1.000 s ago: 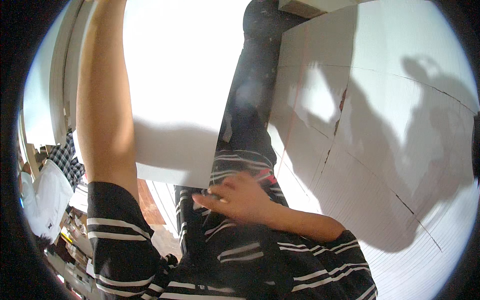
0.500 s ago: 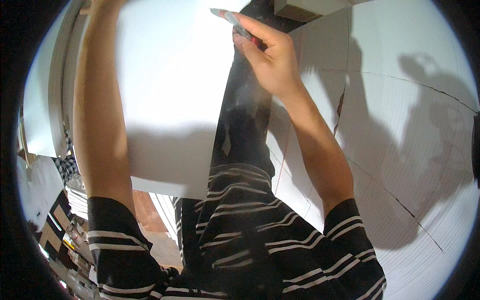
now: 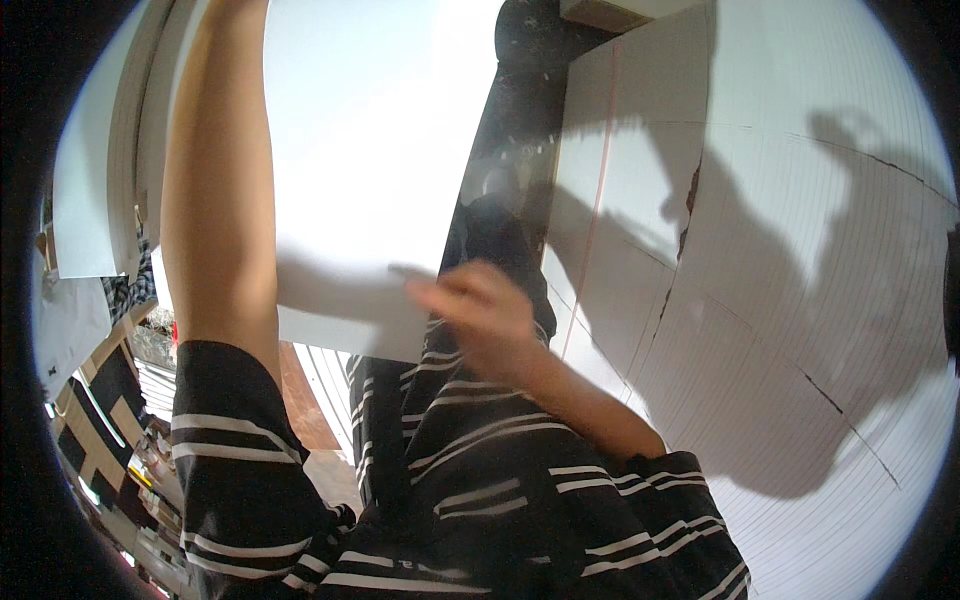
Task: The person uses a utility knife to cut large white sheets on a workbench. They repeatedly score and snap the sheets, separating them into smaller pieces and stacking the cut sections.
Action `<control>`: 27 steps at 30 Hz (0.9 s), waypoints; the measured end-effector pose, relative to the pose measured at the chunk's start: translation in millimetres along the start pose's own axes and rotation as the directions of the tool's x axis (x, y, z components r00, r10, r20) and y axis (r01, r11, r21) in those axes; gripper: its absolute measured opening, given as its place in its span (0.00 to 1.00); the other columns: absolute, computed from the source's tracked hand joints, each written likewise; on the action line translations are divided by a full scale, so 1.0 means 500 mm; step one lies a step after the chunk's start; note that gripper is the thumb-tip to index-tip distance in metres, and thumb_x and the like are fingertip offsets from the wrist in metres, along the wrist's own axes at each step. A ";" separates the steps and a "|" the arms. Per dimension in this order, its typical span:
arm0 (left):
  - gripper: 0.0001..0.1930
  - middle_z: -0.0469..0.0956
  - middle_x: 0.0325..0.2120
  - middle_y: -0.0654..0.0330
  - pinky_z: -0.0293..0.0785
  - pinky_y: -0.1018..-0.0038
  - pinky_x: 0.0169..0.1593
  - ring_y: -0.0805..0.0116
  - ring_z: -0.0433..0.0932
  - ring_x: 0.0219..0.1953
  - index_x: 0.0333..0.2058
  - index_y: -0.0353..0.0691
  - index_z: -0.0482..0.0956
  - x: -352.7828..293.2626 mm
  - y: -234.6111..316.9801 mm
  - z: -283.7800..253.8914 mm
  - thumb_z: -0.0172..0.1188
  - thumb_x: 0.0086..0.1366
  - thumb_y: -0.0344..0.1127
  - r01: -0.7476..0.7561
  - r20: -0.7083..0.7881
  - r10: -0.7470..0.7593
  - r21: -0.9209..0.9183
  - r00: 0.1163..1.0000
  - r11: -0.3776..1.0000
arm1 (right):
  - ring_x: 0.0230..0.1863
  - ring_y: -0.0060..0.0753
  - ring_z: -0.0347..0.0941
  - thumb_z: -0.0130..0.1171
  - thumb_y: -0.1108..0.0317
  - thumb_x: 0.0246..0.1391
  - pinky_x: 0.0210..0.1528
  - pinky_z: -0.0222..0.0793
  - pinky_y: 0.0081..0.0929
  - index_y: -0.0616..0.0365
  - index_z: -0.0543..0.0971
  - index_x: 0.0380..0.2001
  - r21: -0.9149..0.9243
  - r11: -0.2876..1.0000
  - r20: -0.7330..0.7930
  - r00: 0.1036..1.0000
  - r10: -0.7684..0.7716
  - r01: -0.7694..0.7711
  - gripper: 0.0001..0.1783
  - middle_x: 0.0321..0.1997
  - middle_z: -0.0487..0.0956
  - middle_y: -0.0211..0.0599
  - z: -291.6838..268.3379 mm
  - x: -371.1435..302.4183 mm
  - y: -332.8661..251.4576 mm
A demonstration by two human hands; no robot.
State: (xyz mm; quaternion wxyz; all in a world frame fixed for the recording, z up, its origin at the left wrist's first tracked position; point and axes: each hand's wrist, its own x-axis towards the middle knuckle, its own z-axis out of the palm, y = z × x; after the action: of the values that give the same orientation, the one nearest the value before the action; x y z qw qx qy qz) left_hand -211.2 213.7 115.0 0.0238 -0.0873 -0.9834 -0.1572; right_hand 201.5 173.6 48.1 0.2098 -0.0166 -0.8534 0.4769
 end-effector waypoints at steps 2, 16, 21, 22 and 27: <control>0.43 0.56 0.75 0.48 0.38 0.34 0.75 0.38 0.48 0.77 0.72 0.50 0.66 0.015 -0.002 0.006 0.56 0.67 0.70 -0.025 0.033 0.024 0.025 0.999 0.999 | 0.36 0.31 0.78 0.60 0.80 0.59 0.35 0.75 0.28 0.44 0.79 0.61 -0.002 0.998 0.187 0.981 0.060 -0.061 0.28 0.40 0.83 0.37 0.013 -0.058 -0.047; 0.34 0.65 0.71 0.51 0.53 0.32 0.70 0.43 0.61 0.73 0.69 0.67 0.70 0.135 -0.102 0.140 0.50 0.69 0.71 -0.564 -0.284 0.594 0.188 0.753 0.804 | 0.35 0.24 0.76 0.56 0.68 0.70 0.41 0.73 0.22 0.59 0.78 0.61 0.432 0.409 0.243 0.540 0.806 -0.804 0.19 0.38 0.81 0.35 -0.105 0.062 0.009; 0.28 0.60 0.73 0.51 0.48 0.38 0.74 0.45 0.55 0.76 0.68 0.57 0.72 -0.107 -0.194 0.048 0.60 0.72 0.52 -0.746 -0.015 0.746 -0.028 0.666 0.666 | 0.30 0.20 0.70 0.59 0.63 0.70 0.34 0.66 0.21 0.61 0.80 0.47 0.724 0.308 0.286 0.674 0.681 -0.617 0.12 0.33 0.77 0.27 -0.052 0.131 0.023; 0.32 0.58 0.75 0.51 0.41 0.39 0.76 0.45 0.51 0.77 0.69 0.54 0.71 -0.170 -0.211 0.004 0.67 0.67 0.47 -0.771 0.078 0.772 -0.051 0.631 0.635 | 0.30 0.19 0.70 0.60 0.61 0.70 0.34 0.67 0.21 0.60 0.79 0.41 0.726 0.351 0.247 0.701 0.669 -0.591 0.11 0.31 0.75 0.24 -0.050 0.136 0.024; 0.53 0.52 0.75 0.40 0.29 0.31 0.74 0.33 0.41 0.78 0.68 0.52 0.73 -0.400 -0.292 -0.172 0.82 0.42 0.60 -0.791 0.490 0.769 -0.228 0.411 0.568 | 0.25 0.18 0.70 0.64 0.63 0.67 0.28 0.66 0.22 0.60 0.82 0.38 0.759 0.264 0.262 0.650 0.713 -0.595 0.10 0.28 0.76 0.25 -0.065 0.124 0.028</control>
State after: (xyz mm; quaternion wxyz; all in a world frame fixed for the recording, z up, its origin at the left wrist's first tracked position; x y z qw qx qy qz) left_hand -39.0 17.3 137.2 -0.1817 -0.5736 -0.7950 -0.0769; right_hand 154.6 221.6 72.4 0.0332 -0.3038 -0.4432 0.8427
